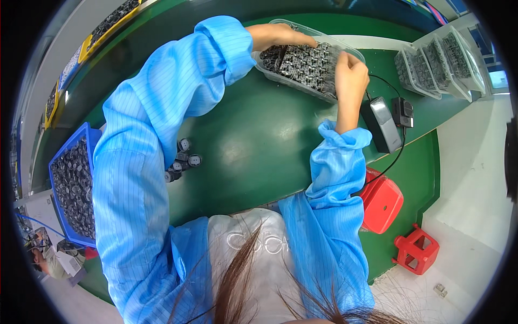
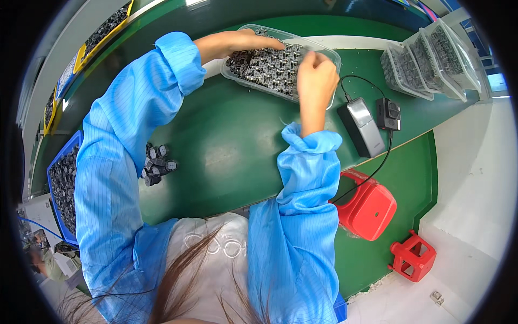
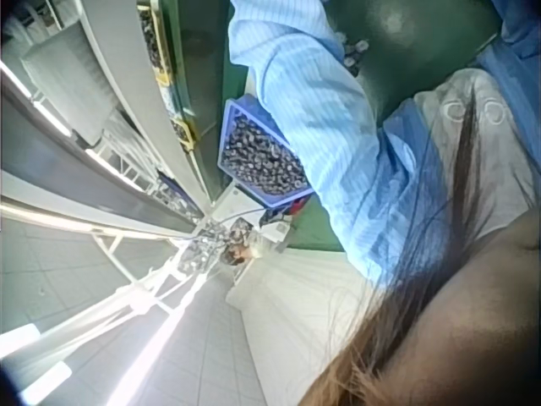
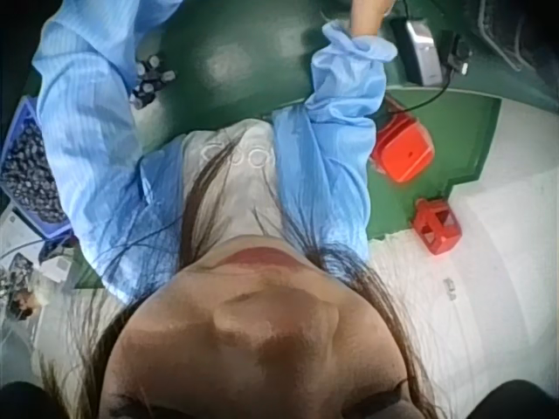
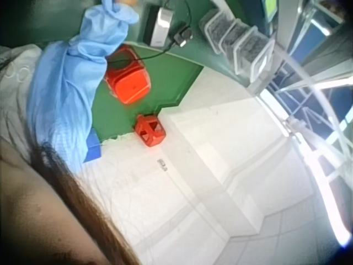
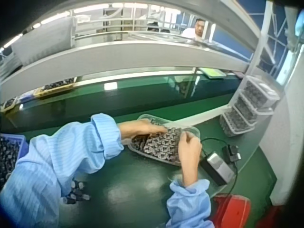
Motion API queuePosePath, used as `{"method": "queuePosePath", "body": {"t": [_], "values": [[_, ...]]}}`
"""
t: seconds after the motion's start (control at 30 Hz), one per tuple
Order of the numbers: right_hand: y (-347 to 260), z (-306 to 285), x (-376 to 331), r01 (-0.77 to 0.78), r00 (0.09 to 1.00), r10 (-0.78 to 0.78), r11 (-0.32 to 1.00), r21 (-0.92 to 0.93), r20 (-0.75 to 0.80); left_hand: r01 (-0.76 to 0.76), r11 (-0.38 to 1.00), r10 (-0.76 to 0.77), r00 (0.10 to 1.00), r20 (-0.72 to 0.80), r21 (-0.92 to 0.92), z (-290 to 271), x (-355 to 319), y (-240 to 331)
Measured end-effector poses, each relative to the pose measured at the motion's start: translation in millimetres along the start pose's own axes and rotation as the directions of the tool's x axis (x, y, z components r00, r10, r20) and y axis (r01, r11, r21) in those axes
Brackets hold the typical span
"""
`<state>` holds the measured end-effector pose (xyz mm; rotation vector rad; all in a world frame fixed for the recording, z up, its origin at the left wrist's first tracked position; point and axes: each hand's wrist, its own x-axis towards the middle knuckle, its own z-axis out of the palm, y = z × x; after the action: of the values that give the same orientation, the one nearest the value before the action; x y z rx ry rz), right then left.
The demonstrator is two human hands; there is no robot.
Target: The person opens a plastic container filled with small electronic components and pours them onto a green workbench. They then pick up the components one by one and insert them into the slots of larger grey circular modules, continuing this assembly process by hand.
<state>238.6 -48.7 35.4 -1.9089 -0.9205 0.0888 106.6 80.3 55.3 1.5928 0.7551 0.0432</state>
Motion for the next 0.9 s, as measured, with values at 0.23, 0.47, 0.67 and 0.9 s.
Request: {"method": "queuePosePath", "body": {"t": [0.23, 0.47, 0.67, 0.9], "values": [[4, 31, -4, 0.097, 0.995, -0.096, 0.995, 0.027, -0.039, 0.128, 0.858, -0.022, 0.977, -0.212, 0.498, -5, 38, -14], [7, 31, -6, 0.073, 0.979, 0.013, 0.911, 0.405, -0.205, 0.184, 0.928, -0.105, 0.963, -0.247, 0.325, 12, 18, 1], [2, 30, -2, 0.141, 0.973, -0.034, 0.87, 0.473, -0.227, -0.002, 0.994, 0.013, 0.996, 0.09, -0.112, 15, -6, 11], [-8, 27, 2, 0.265, 0.952, -0.168, 0.872, 0.412, -0.255, -0.023, 0.991, 0.033, 0.996, 0.079, -0.132, 12, 24, 7]]}}
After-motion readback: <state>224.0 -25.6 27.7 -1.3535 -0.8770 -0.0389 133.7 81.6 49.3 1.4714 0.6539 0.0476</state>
